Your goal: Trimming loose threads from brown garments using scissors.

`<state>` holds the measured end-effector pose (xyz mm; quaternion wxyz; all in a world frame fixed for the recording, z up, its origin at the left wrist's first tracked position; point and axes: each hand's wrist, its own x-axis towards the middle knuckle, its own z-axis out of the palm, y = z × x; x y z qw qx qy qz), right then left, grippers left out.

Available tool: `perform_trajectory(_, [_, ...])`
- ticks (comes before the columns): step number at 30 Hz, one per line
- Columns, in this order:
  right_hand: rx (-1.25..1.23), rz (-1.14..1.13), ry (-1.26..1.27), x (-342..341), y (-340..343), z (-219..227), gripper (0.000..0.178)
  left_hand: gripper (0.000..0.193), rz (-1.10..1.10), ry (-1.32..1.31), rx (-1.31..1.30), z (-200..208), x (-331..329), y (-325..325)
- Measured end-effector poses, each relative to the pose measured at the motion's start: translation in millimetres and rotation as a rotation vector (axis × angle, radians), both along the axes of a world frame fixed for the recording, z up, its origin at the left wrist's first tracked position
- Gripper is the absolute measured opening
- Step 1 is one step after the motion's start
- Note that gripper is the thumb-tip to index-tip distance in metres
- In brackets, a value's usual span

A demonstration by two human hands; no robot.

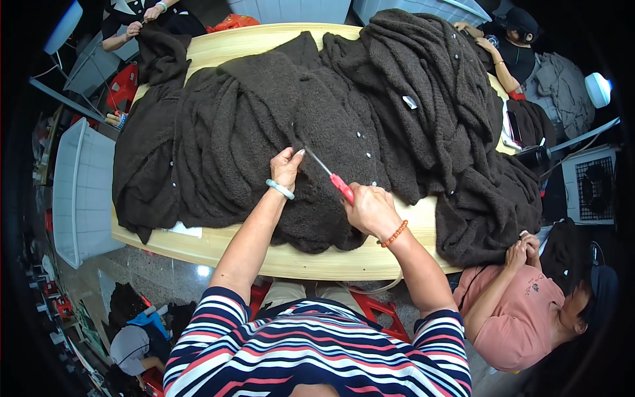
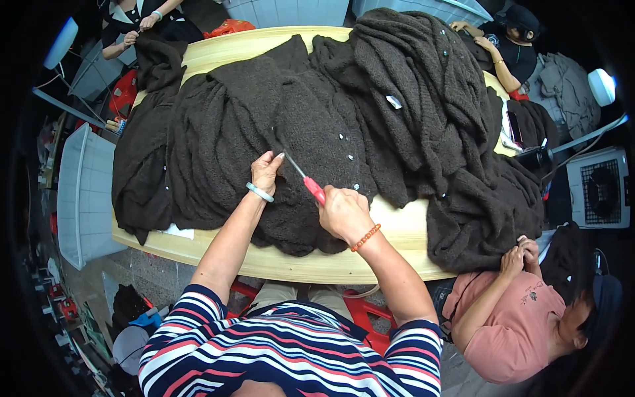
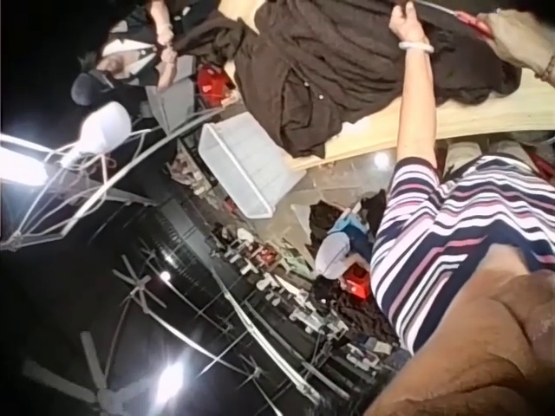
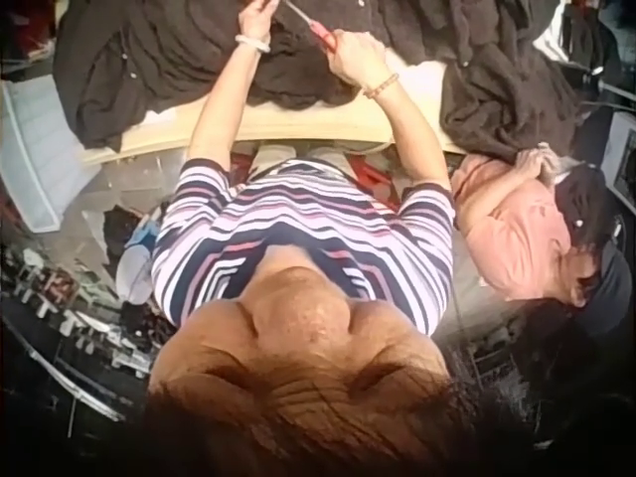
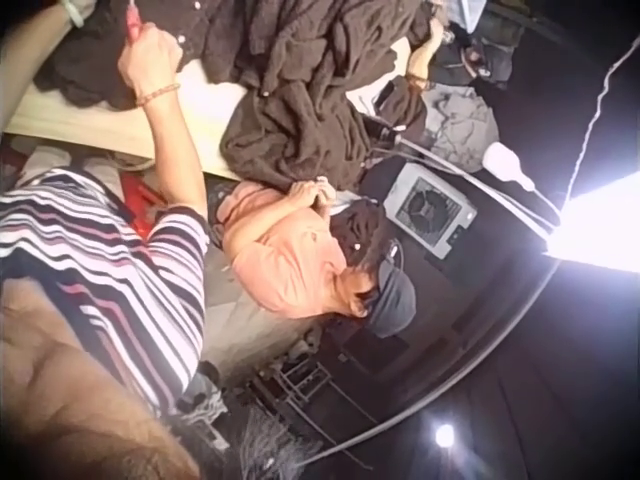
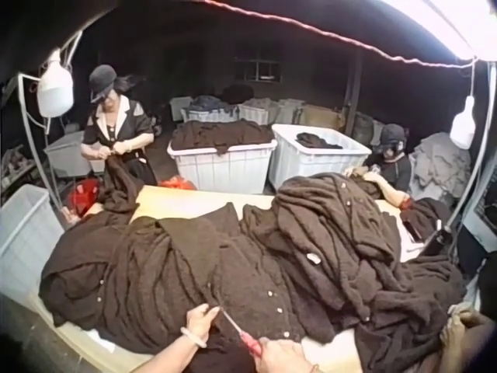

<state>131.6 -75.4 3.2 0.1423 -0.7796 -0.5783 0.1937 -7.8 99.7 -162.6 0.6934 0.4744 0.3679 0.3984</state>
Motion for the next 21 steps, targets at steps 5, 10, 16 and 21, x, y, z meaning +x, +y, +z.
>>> perform_trajectory(5, [-0.203,0.152,0.085,-2.7,-36.4,10.5,0.017,0.003,0.040,-0.023,-0.063,11.5,-5.5,-5.3])
perform_trajectory(10, [-0.195,0.105,0.151,1.5,-60.8,2.3,0.019,0.010,-0.036,0.048,-0.119,28.5,-11.6,-0.9])
perform_trajectory(16, [-0.066,-0.010,0.138,7.3,-52.2,4.5,0.019,0.027,0.076,0.103,-0.300,81.7,11.4,28.6])
perform_trajectory(21, [-0.086,-0.026,0.119,5.0,-28.4,12.9,0.019,0.014,0.113,0.083,-0.050,45.6,28.0,48.2])
